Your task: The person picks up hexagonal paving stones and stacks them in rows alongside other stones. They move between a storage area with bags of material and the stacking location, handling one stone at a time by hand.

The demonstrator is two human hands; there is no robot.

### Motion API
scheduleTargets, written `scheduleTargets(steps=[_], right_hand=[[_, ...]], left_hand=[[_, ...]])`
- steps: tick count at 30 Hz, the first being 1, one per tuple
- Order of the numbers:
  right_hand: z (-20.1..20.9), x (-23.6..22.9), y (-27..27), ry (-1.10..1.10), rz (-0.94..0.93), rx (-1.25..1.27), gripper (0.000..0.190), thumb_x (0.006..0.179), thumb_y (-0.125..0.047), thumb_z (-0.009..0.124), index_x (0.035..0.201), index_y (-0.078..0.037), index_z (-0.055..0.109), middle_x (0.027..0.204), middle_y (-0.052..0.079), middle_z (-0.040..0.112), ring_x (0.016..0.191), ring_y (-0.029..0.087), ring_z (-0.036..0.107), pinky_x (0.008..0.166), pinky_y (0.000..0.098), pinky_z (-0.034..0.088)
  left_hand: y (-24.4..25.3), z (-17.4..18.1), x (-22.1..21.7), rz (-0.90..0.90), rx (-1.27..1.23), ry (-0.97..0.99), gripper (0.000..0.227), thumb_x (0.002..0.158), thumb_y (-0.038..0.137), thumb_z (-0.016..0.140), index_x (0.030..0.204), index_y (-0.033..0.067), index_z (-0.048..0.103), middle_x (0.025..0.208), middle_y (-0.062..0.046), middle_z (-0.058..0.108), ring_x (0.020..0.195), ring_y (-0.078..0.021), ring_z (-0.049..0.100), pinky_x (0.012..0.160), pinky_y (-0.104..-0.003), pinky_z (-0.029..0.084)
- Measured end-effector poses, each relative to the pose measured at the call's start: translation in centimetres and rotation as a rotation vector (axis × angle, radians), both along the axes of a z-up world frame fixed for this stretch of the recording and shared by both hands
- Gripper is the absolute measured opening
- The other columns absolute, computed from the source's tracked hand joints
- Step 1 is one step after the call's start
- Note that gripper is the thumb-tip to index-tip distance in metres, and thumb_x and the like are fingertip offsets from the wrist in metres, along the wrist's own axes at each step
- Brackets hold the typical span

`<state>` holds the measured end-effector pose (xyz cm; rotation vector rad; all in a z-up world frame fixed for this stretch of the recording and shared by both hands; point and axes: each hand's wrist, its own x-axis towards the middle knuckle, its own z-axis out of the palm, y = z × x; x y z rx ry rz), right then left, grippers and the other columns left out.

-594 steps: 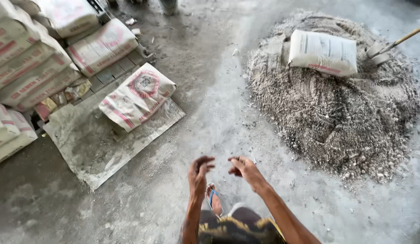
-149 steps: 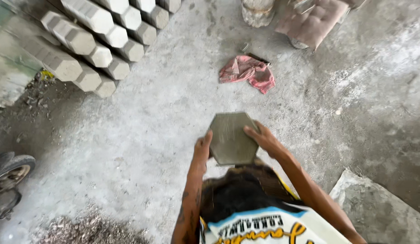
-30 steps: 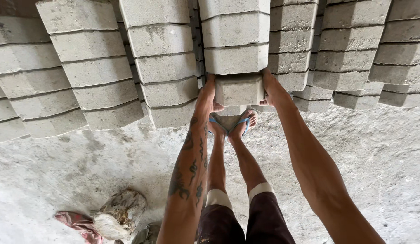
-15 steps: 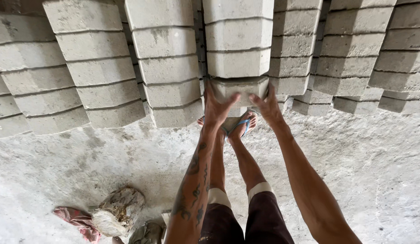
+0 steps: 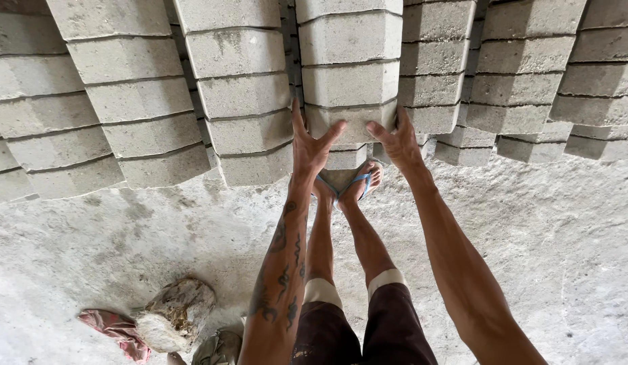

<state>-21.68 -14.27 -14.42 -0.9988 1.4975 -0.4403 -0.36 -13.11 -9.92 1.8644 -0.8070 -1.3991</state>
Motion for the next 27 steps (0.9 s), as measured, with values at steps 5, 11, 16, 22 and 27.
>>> scheduleTargets(steps=[5,11,16,22,27], right_hand=[[6.0,1.6,-0.9,0.066,-0.016,0.062,0.119,0.080,-0.074,0.076,0.152,0.009,0.028,0.149,0.040,0.036,0.142,0.052,0.036,0.120,0.0567,0.030],[8.5,1.6,-0.6,0.136,0.052,0.088,0.120,0.087,-0.076,0.067,0.155,0.011,0.022,0.154,0.042,0.030,0.144,0.053,0.033,0.120,0.0597,0.029],[8.0,2.3,-0.2,0.317,0.032,0.190,0.118,0.083,-0.087,0.060,0.156,0.002,0.032,0.151,0.031,0.041,0.142,0.044,0.042,0.121,0.0529,0.032],[11.7,3.4,1.5,0.421,0.050,0.293,0.104,0.090,-0.086,0.046,0.156,-0.006,0.037,0.153,0.027,0.040,0.145,0.041,0.039,0.122,0.0490,0.031],[13.4,2.9,7.9,0.364,0.126,0.308,0.091,0.094,-0.074,0.053,0.157,-0.011,0.039,0.154,0.026,0.043,0.144,0.039,0.041,0.121,0.0499,0.031]], left_hand=[[0.1,1.1,0.0,-0.048,0.074,-0.006,0.123,0.078,0.073,0.075,0.163,0.0111,0.011,0.163,-0.034,0.018,0.148,-0.0547,0.025,0.121,-0.067,0.023],[1.9,-1.9,-0.3,-0.060,0.093,0.002,0.122,0.081,0.080,0.069,0.162,0.0069,0.015,0.161,-0.033,0.022,0.149,-0.0520,0.025,0.121,-0.065,0.024],[0.7,-0.5,-1.6,-0.145,0.263,-0.237,0.109,0.082,0.086,0.055,0.156,0.0091,0.035,0.145,-0.025,0.052,0.132,-0.0447,0.054,0.111,-0.064,0.040],[1.7,-0.1,-2.7,-0.126,0.243,-0.286,0.086,0.093,0.073,0.053,0.150,0.0086,0.045,0.137,-0.022,0.060,0.128,-0.0402,0.060,0.106,-0.059,0.046],[9.2,9.7,-0.7,-0.268,0.108,-0.139,0.076,0.100,0.056,0.050,0.137,-0.0096,0.056,0.128,-0.038,0.061,0.121,-0.0556,0.057,0.104,-0.066,0.044]])
